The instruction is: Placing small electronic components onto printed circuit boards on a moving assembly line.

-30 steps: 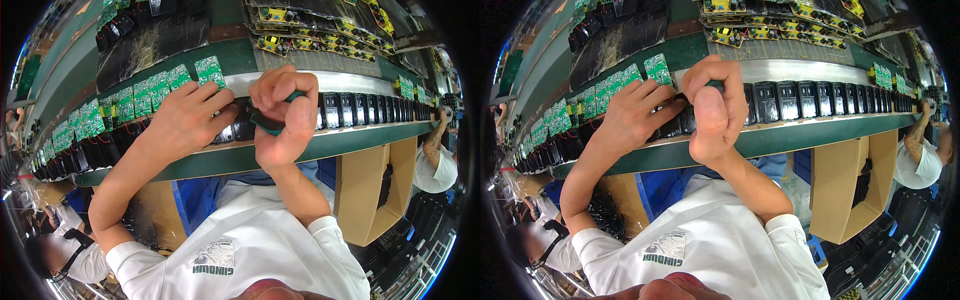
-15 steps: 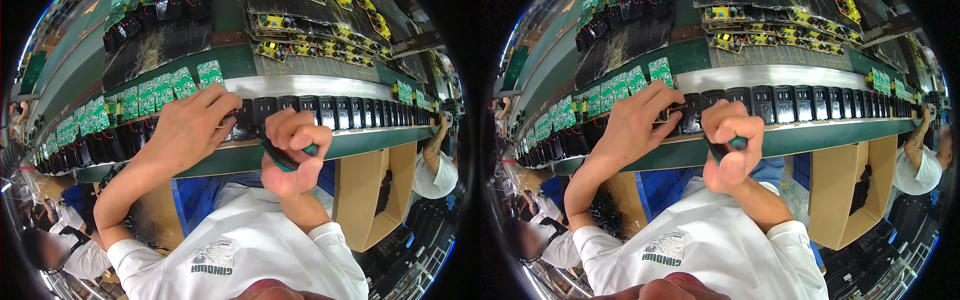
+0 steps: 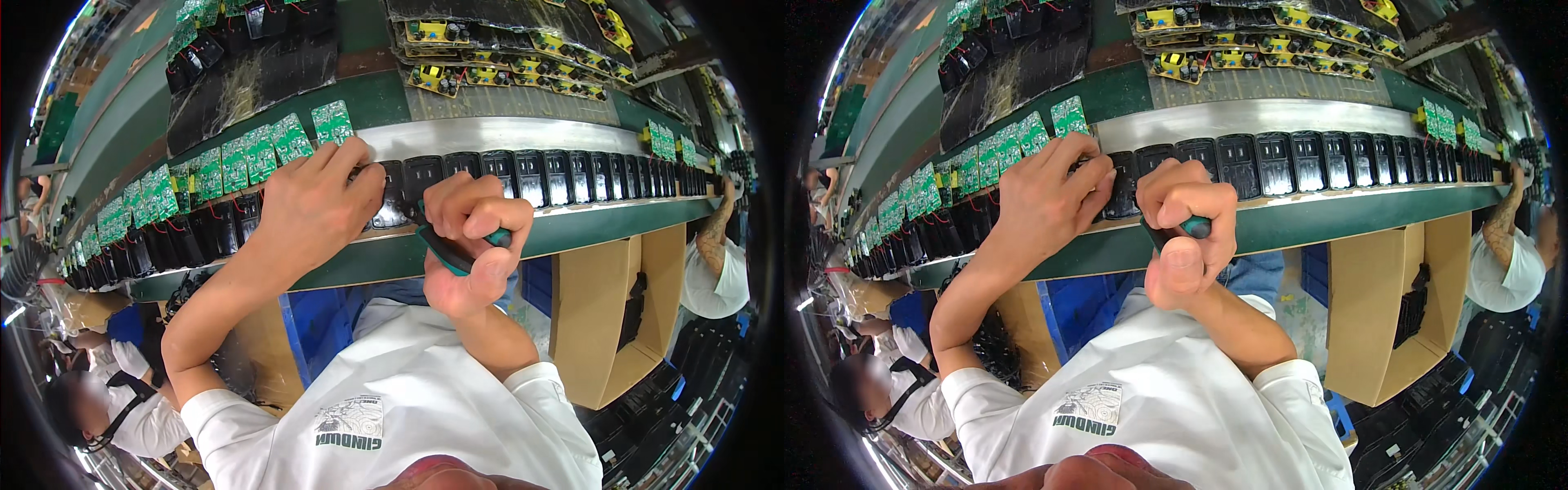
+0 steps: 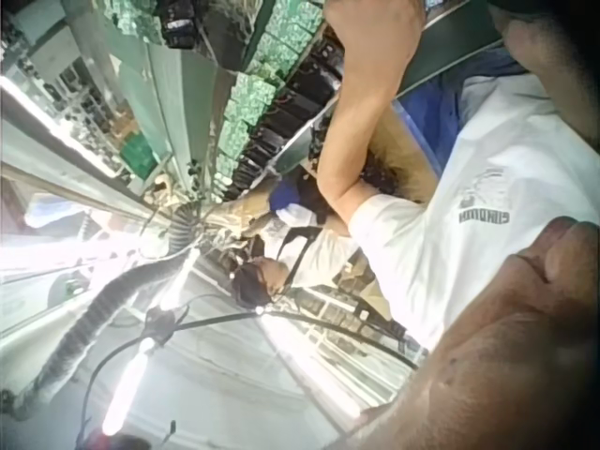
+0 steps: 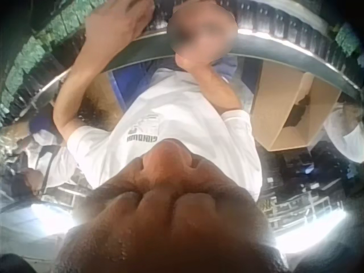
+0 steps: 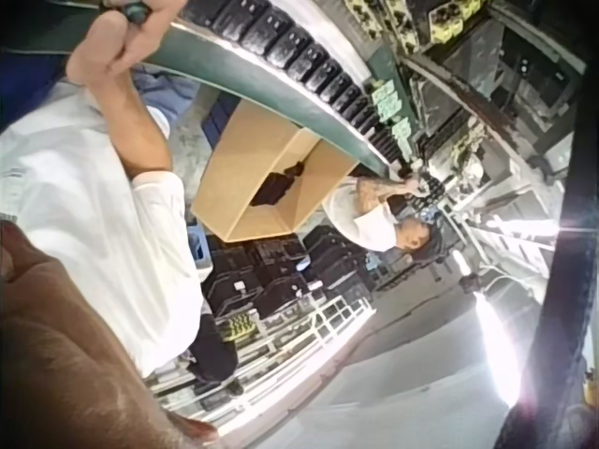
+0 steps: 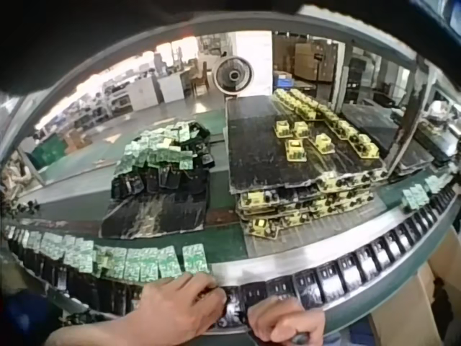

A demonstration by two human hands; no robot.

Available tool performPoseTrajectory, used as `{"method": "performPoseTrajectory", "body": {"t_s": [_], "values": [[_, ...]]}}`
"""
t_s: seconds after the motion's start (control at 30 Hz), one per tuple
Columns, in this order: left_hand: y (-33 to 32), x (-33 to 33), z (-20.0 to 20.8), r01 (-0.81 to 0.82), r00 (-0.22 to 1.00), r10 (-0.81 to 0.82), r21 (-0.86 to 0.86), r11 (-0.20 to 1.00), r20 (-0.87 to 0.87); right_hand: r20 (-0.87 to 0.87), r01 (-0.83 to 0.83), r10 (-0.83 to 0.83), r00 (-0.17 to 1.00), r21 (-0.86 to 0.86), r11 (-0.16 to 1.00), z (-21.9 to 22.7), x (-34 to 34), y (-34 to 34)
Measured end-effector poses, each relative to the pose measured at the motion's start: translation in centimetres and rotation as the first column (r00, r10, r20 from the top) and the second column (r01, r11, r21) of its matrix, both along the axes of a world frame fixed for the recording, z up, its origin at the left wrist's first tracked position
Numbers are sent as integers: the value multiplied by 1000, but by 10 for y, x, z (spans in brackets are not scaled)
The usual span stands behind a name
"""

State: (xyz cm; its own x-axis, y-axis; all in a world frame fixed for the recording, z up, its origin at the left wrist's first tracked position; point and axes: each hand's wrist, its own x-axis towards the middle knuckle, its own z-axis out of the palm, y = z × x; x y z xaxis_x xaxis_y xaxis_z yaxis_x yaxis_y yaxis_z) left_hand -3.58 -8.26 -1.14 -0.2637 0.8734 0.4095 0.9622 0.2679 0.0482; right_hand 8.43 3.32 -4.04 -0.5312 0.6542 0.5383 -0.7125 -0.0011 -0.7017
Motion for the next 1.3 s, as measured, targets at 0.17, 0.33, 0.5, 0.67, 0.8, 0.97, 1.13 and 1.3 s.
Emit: {"method": "performPoseTrajectory", "body": {"t_s": [0.17,0.33,0.5,0.67,0.8,0.97,1.13,1.3], "values": [[4,-1,-1,18,997,-20,38,999,73,-3,1,-1,1000,7,1000,0,0,0],[6,2,6,-20,992,23,-18,1000,128,-3,1,-1,1000,22,1000,-1,0,1],[7,3,13,-49,984,64,-95,994,165,5,6,-6,1000,28,1000,0,1,1],[8,1,15,-50,981,75,-142,989,179,-17,-9,9,1000,12,1000,0,0,0],[8,1,15,-55,982,85,-169,984,172,-36,-29,29,999,3,1000,1,-8,1],[10,1,15,-69,987,92,-172,983,131,10,-23,23,1000,6,1000,7,-29,8],[10,1,12,-47,992,61,-125,991,112,58,-43,43,997,2,999,11,-37,10],[10,0,13,-34,991,50,-124,992,124,56,-76,72,996,60,995,8,-35,11]]}}
